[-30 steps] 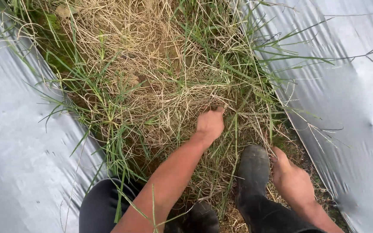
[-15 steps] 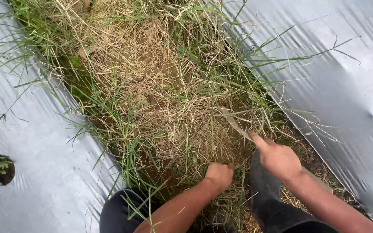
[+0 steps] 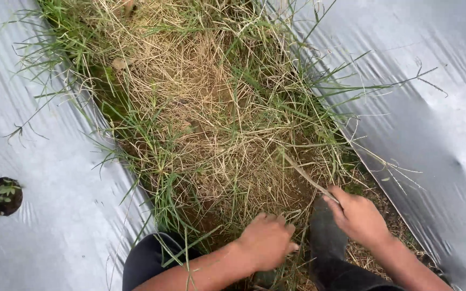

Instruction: Manually cutting grass and weeds between rows of crops using a sickle.

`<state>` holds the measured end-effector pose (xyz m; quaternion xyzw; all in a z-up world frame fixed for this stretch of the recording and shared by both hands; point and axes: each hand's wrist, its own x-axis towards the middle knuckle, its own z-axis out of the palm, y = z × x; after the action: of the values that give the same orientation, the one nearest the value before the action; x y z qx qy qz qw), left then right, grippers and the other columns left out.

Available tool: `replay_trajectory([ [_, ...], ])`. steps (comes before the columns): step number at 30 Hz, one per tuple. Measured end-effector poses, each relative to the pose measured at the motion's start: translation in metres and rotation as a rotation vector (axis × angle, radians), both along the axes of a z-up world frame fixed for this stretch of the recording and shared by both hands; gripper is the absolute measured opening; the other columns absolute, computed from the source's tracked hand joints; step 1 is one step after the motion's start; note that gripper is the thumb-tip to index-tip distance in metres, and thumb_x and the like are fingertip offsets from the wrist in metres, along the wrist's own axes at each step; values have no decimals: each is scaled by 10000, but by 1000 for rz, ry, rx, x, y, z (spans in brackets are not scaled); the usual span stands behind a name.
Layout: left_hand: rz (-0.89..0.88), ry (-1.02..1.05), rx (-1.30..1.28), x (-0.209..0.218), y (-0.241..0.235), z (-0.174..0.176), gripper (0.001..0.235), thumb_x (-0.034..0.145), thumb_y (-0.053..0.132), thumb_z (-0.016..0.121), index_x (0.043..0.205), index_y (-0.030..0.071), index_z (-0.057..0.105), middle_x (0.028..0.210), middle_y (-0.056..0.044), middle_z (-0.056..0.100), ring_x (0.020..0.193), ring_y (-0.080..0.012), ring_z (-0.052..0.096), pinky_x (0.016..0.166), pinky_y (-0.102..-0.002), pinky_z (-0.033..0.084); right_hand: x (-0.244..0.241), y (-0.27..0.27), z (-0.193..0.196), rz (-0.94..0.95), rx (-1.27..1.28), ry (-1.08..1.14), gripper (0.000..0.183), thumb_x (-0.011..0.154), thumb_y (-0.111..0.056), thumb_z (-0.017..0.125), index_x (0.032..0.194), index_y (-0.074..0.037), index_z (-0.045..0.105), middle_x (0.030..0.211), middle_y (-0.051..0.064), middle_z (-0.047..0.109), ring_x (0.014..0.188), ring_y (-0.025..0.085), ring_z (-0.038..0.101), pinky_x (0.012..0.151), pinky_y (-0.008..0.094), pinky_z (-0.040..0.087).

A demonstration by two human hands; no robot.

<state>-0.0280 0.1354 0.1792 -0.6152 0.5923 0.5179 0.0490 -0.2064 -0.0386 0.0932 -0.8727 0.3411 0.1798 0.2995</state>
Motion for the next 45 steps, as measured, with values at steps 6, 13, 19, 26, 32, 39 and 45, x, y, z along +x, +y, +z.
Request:
replay_trajectory([
  [6,234,-243,151,67,-2,-26,473,1081,344,420,1301,-19,629,1164,-233,688,1047,-340,687,990,-501,494,55,4,-42,17,100,26,337,1086,-390,417,1284,-243,647,781,119,775,624,225,761,697,374,627],
  [13,405,-244,165,96,-14,-54,97,1061,124,577,1068,36,618,871,-68,587,733,-174,589,617,-279,617,7,21,5,250,420,399,514,1004,-551,370,1448,-331,505,1510,-65,566,1339,159,629,1178,434,489],
  [19,779,113,92,84,-23,-92,244,1091,200,436,1267,102,575,1163,-85,619,899,-173,620,818,-361,580,-28,11,3,216,344,464,612,912,-703,457,1391,-350,601,1296,-58,749,1200,166,708,1047,343,532],
  [26,551,-87,261,102,-12,-93,590,1047,348,476,1556,169,239,1567,-143,173,1426,-342,191,1184,-557,191,6,5,-7,-161,134,154,292,1038,-386,475,1118,-165,648,585,53,666,473,191,649,530,333,548],
  [32,168,4,756,68,-14,-49,841,1021,382,531,1651,257,-11,1631,-140,-384,1532,-455,-165,1225,-678,59,40,0,-23,-9,92,194,320,1056,-402,403,1267,-195,526,800,163,719,714,371,717,744,505,559],
  [39,-335,102,770,2,9,-78,955,936,576,384,1602,201,-190,1699,-142,-122,1561,-386,-82,1265,-512,55,-19,28,-5,498,405,442,251,1058,-432,339,1188,-385,548,1164,44,709,1058,255,708,939,424,555],
  [45,-488,148,626,-35,16,-72,720,1025,465,326,1610,111,99,1698,-145,70,1564,-362,49,1249,-516,173,-58,23,-22,362,285,350,311,998,-523,475,1290,-468,565,1040,-40,773,970,178,720,884,380,588],
])
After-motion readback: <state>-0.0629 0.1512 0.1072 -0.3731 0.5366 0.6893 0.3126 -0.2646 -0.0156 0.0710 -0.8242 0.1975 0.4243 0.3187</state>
